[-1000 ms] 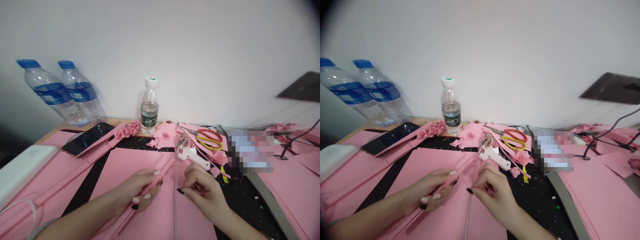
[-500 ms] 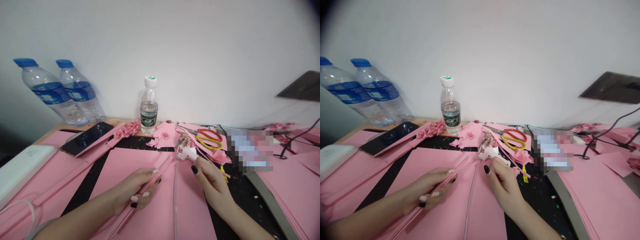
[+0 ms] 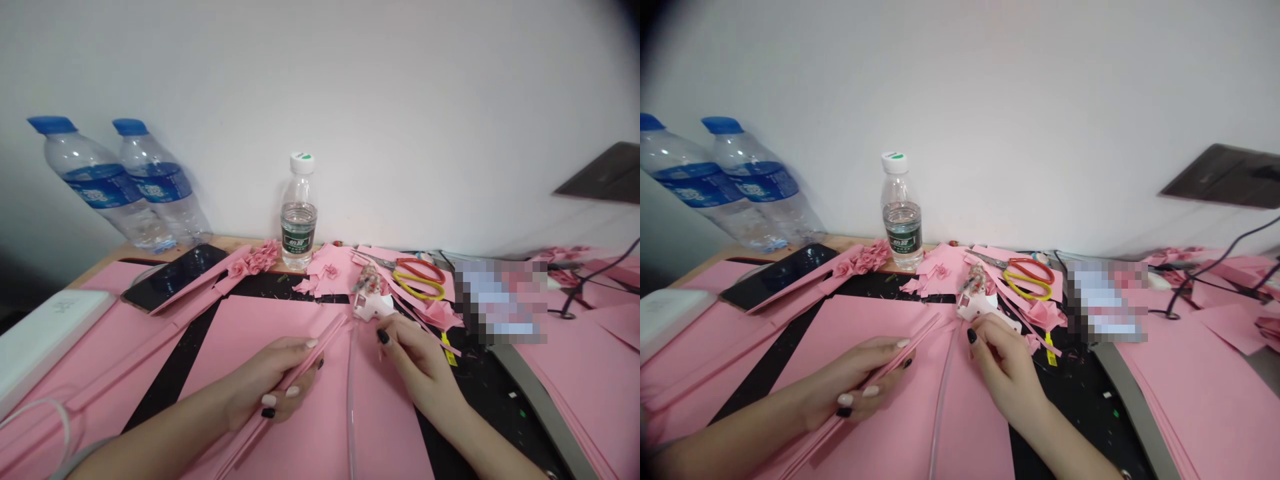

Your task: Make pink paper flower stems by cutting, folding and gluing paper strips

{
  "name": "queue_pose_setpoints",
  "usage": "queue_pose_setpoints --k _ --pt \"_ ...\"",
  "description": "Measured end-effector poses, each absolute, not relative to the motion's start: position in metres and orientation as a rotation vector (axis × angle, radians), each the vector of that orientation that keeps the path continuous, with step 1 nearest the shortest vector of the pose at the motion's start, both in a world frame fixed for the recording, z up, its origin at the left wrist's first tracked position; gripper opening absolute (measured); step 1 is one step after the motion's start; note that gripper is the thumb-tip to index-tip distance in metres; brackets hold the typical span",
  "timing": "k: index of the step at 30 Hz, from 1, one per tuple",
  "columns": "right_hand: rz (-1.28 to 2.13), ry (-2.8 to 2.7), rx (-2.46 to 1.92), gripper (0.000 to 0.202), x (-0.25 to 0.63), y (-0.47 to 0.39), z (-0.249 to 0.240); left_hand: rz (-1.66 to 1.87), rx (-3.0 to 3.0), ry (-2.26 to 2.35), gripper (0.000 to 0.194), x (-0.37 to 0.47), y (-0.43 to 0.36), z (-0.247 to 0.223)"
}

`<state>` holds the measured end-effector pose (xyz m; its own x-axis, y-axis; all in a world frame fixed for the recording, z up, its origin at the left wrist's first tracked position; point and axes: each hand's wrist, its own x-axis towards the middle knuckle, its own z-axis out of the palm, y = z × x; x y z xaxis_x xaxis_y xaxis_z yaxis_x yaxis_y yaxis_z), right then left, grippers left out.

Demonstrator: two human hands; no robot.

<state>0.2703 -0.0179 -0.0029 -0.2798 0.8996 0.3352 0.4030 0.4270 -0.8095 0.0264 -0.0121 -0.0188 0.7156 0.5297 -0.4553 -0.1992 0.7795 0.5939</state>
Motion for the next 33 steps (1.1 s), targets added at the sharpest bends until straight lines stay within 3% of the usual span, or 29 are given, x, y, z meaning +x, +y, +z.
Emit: queue_pose_setpoints --k 6,12,18,28,33 --pt "0.753 -1.864 -1.082 0.040 0.272 -0.019 -0.004 0.416 0.545 0.676 0.028 0.028 -0.012 -0.016" --pt "0.597 -1.938 -1.053 0.016 0.271 -0.022 -0.003 0.411 0.554 0.691 0.028 0.027 -0.013 -0.014" --pt "0.201 -2.417 -1.061 0.057 0.263 -0.035 -0.005 0.362 0.518 0.684 0.033 0.028 -0.013 -0.011" --pt "0.083 -2.568 -1.052 0.052 0.247 -0.042 -0.007 0.339 0.613 0.652 0.046 0.030 -0.010 -0.025" --pt "0.141 -2.457 -0.923 0.043 0.251 -0.040 -0.007 0.393 0.578 0.692 0.029 0.031 -0.012 -0.018"
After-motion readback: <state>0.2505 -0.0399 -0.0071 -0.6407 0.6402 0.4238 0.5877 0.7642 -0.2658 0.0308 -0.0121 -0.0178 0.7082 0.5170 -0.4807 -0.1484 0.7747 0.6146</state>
